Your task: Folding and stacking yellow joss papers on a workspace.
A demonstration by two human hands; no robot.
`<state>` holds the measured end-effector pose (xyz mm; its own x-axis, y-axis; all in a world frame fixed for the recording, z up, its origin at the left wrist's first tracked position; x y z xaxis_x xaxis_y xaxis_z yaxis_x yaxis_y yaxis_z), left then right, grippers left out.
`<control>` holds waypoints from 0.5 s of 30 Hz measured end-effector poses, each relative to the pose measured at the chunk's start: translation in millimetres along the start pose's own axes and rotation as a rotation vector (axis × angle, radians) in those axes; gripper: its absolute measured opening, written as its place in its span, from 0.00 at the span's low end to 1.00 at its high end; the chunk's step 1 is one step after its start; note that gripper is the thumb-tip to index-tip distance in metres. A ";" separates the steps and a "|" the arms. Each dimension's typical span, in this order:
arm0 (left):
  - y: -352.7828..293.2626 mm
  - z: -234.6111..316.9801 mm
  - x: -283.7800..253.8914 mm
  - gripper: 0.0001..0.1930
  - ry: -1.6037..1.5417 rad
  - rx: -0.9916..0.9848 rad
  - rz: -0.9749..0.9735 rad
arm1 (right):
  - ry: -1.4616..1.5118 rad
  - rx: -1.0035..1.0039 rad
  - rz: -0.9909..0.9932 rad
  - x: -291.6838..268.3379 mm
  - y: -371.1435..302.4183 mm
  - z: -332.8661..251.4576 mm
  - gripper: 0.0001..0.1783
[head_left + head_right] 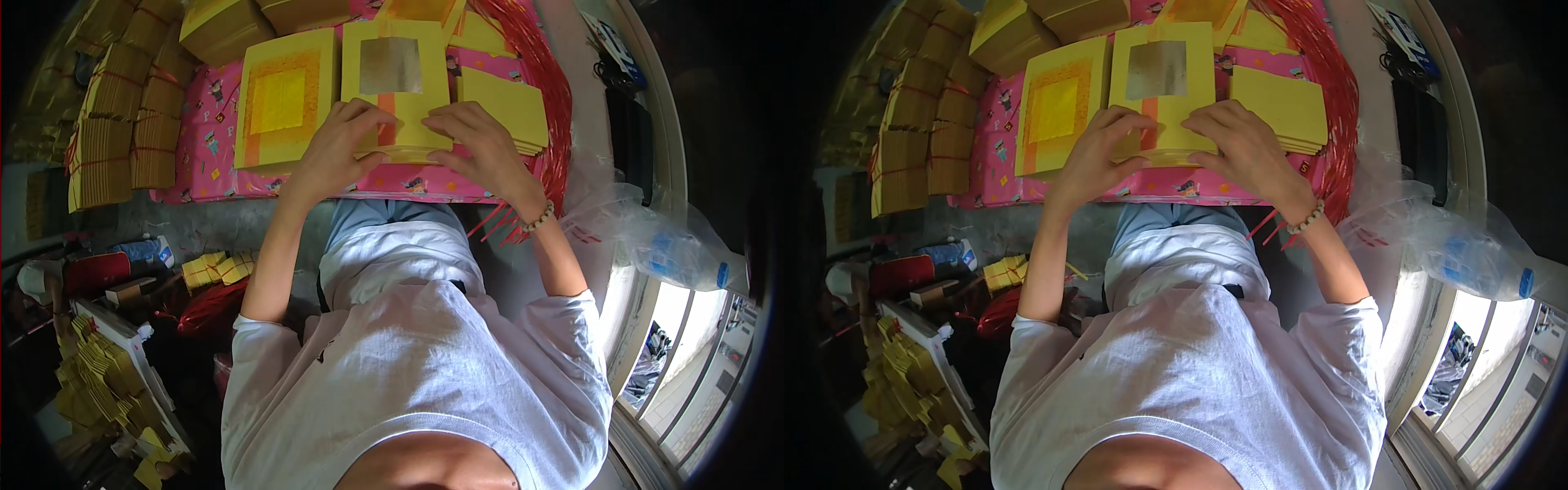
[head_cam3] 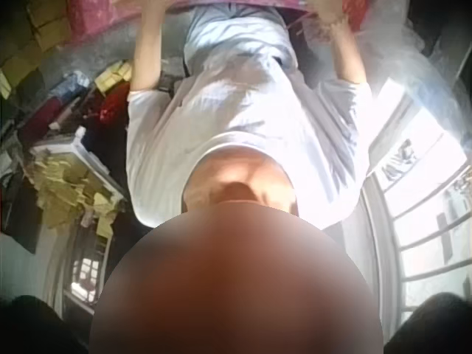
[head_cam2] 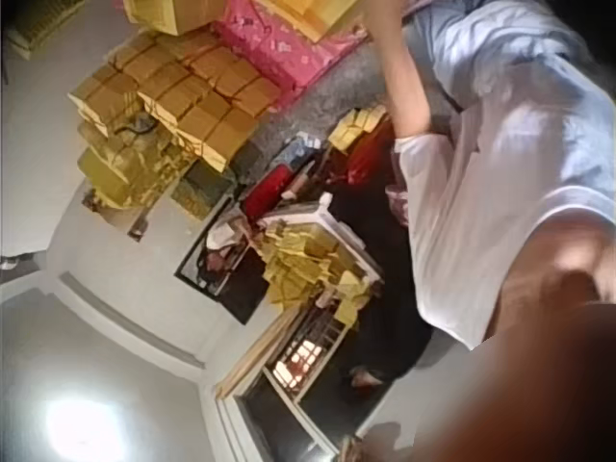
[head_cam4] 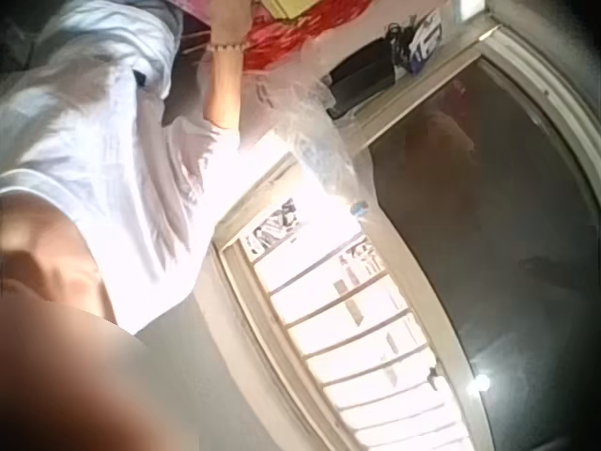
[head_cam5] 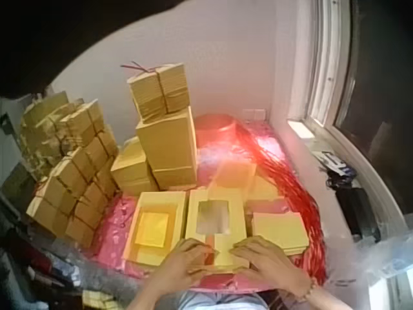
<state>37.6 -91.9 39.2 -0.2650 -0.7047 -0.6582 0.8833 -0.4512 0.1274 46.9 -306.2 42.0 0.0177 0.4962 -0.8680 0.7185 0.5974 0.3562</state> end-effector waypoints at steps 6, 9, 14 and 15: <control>-5.2 -5.0 10.1 0.21 0.149 0.157 0.072 | -0.179 -0.154 -0.055 17.3 11.5 -0.3 0.23; -4.5 -7.3 11.2 0.20 0.164 0.154 0.072 | -0.174 -0.184 -0.074 17.3 12.7 1.6 0.19; -1.3 -7.0 6.8 0.15 0.117 0.137 0.036 | -0.133 -0.224 -0.064 12.8 19.2 2.7 0.12; -0.4 -7.2 5.0 0.15 0.116 0.134 0.038 | -0.101 -0.206 -0.088 10.3 22.2 1.9 0.11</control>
<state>38.7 -91.3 30.5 -0.1791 -0.6580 -0.7314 0.8304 -0.4998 0.2462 64.3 -289.0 40.2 0.0387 0.3774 -0.9252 0.5636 0.7563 0.3321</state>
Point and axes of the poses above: each hand's wrist, its own y-axis towards the middle knuckle, its own x-axis out of the palm, z = x × y, the point moved 3 cm from there along y, towards the middle knuckle, and after that the axes turned 8 degrees about -y, right-handed, at the moved point
